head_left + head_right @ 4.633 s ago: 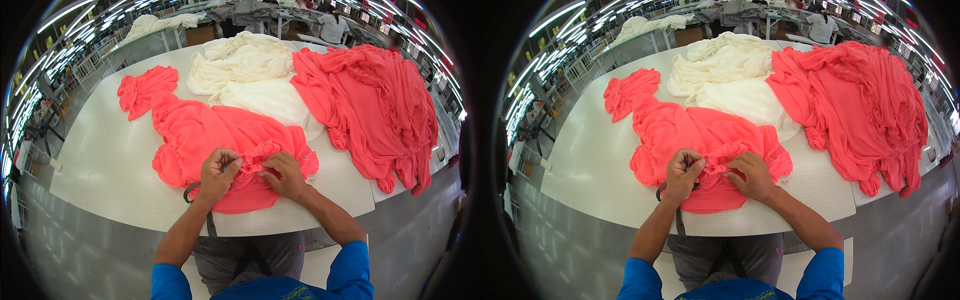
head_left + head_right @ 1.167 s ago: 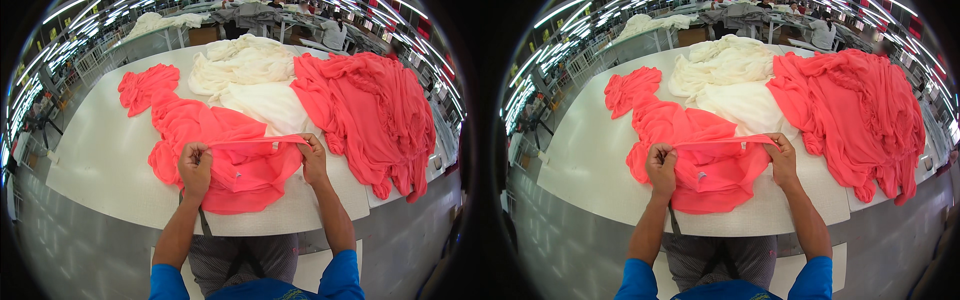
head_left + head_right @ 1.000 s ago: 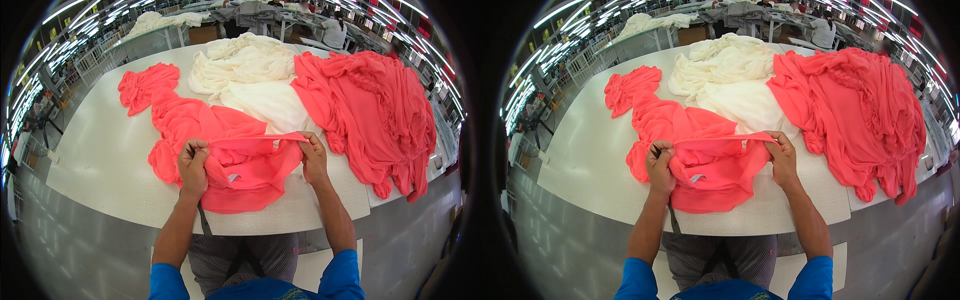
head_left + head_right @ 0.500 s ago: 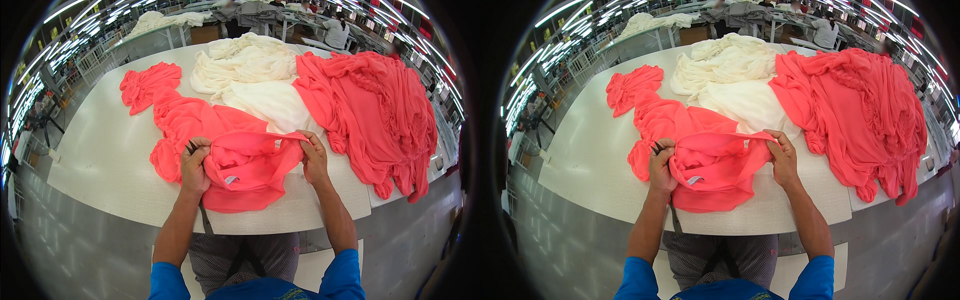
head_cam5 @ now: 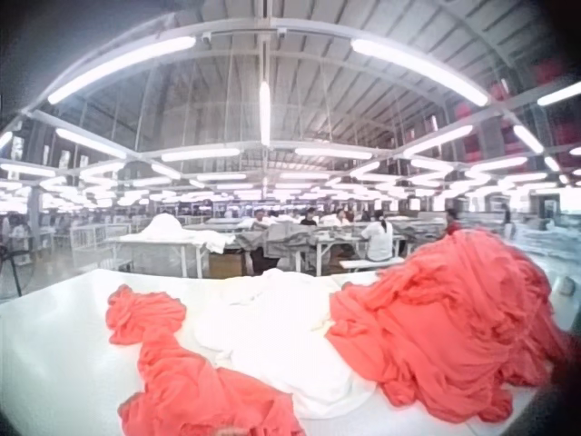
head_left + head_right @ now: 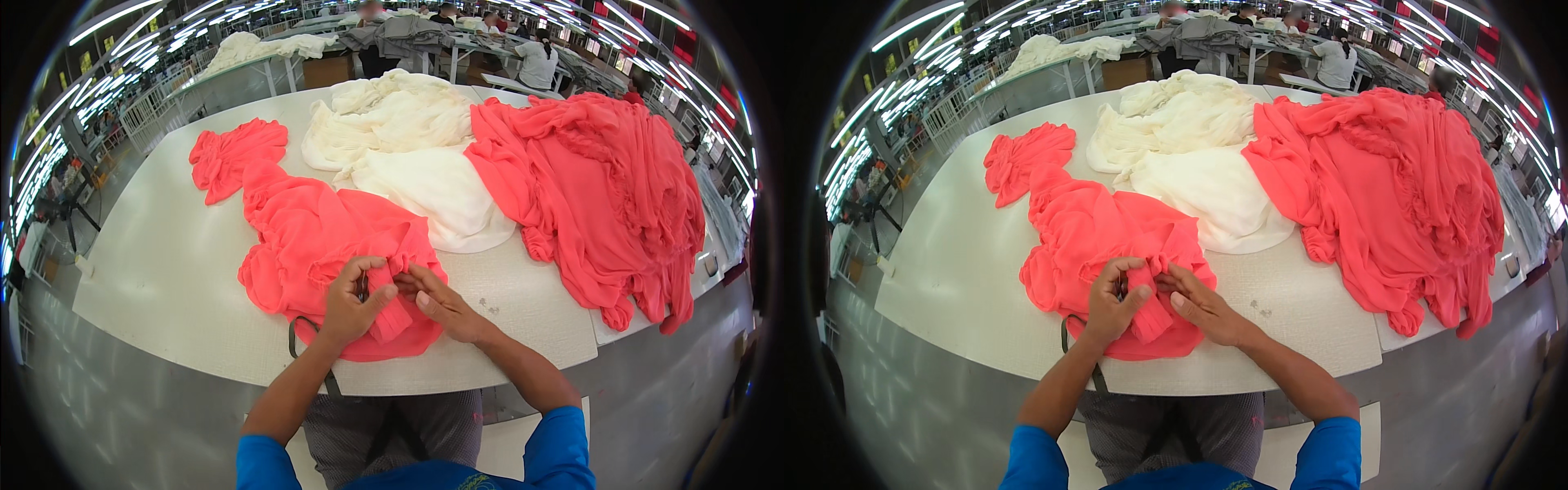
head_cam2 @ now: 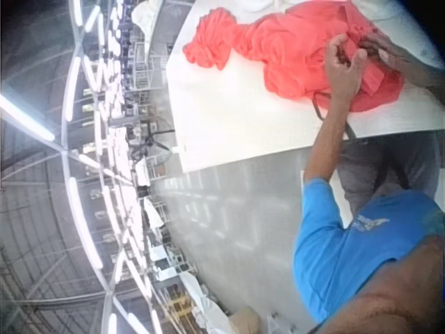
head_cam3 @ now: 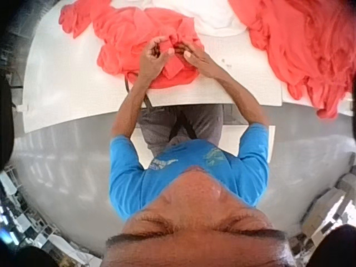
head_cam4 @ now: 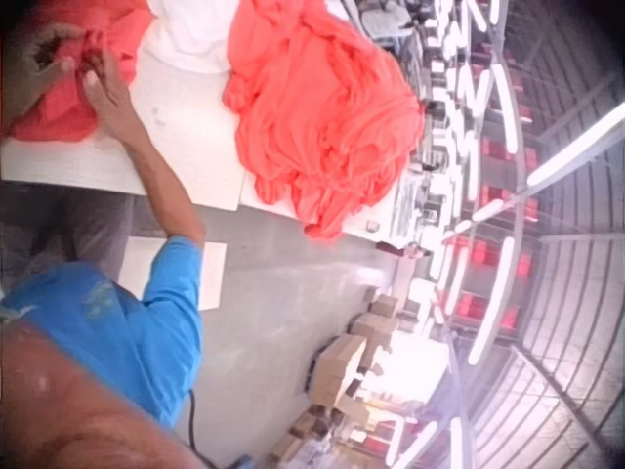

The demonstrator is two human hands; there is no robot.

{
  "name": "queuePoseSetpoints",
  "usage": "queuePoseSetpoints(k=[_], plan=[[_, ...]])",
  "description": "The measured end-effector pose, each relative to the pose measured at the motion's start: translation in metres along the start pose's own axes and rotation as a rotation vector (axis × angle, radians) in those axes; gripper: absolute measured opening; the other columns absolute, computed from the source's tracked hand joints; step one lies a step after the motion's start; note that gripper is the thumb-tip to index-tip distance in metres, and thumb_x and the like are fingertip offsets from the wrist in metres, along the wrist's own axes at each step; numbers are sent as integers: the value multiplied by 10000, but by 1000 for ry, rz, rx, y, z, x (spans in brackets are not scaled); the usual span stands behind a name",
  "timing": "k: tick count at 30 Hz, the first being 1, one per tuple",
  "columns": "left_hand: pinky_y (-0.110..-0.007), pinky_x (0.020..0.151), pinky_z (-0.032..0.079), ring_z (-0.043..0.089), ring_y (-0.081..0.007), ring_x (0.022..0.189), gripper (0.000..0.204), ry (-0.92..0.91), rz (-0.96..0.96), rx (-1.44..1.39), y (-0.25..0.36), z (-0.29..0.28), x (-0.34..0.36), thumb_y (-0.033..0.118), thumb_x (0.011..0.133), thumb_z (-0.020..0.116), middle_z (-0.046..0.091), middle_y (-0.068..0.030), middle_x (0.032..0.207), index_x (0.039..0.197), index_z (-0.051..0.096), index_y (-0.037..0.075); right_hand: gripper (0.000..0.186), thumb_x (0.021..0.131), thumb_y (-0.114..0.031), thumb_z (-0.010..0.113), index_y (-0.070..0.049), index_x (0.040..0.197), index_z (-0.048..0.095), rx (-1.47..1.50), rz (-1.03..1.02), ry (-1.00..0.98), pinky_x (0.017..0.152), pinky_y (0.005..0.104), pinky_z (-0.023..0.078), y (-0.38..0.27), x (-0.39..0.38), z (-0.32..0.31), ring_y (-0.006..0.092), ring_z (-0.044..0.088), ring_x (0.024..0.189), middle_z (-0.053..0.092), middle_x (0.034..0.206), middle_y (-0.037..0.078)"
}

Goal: The person uses shears to trim loose threads and excess fabric from pink garments on a table. The person repeatedly picks up garments, snips threads, and places them back on the table.

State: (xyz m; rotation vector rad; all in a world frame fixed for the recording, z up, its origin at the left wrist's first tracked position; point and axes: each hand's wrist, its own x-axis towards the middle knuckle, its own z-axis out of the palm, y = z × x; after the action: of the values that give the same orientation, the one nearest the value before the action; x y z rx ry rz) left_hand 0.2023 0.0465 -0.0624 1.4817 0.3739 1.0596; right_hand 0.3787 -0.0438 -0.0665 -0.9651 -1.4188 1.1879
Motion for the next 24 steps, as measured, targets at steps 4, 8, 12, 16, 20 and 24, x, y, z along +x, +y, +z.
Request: queuePoseSetpoints(k=[4, 8, 12, 16, 20, 24], plan=[[-262, 753, 460, 565, -134, 862, 411, -12, 222, 438, -12, -2, 3, 86, 756, 783, 567, -56, 942, 1101, 572, 12, 620, 1027, -314, 399, 40, 1473, 155, -105, 8, -47, 1121, 363, 263, 1, -4, 3, 269, 317, 1381, 337, 1459, 224], [-254, 700, 452, 557, -152, 777, 310, -51, 219, 668, -8, -11, 6, 72, 748, 769, 562, -59, 846, 1011, 615, 17, 529, 1030, -294, 385, 33, 1436, 293, -366, -90, -34, 1044, 348, 370, 4, -5, 0, 247, 479, 1243, 495, 1329, 198], [-234, 674, 429, 505, -99, 719, 192, 107, 249, 604, 0, -22, 8, 68, 807, 729, 560, -5, 794, 955, 622, 8, 397, 1011, -163, 444, 18, 1363, 417, -301, -95, 118, 953, 311, 439, -9, -4, -5, 195, 572, 1101, 591, 1203, 137], [-220, 691, 413, 477, -58, 749, 129, 355, 284, 323, 36, -30, 16, 92, 864, 690, 576, 26, 835, 932, 617, 9, 302, 977, -122, 511, -7, 1255, 530, -370, -173, 412, 852, 298, 477, 7, 0, -28, 168, 603, 989, 623, 1147, 103], [-209, 726, 399, 472, -58, 773, 124, 350, 450, 390, 97, -48, 25, 104, 882, 677, 570, 27, 842, 920, 612, 6, 305, 951, -116, 542, -51, 1249, 547, -515, -99, 341, 835, 316, 489, 22, -3, -34, 191, 611, 992, 618, 1151, 100], [-201, 724, 386, 448, -58, 752, 128, 353, 562, 470, 162, -64, 29, 107, 884, 676, 538, 42, 811, 911, 606, 3, 333, 944, -135, 565, -72, 1270, 534, -559, -116, 150, 833, 313, 489, 16, 0, -15, 196, 597, 1013, 601, 1170, 89]])
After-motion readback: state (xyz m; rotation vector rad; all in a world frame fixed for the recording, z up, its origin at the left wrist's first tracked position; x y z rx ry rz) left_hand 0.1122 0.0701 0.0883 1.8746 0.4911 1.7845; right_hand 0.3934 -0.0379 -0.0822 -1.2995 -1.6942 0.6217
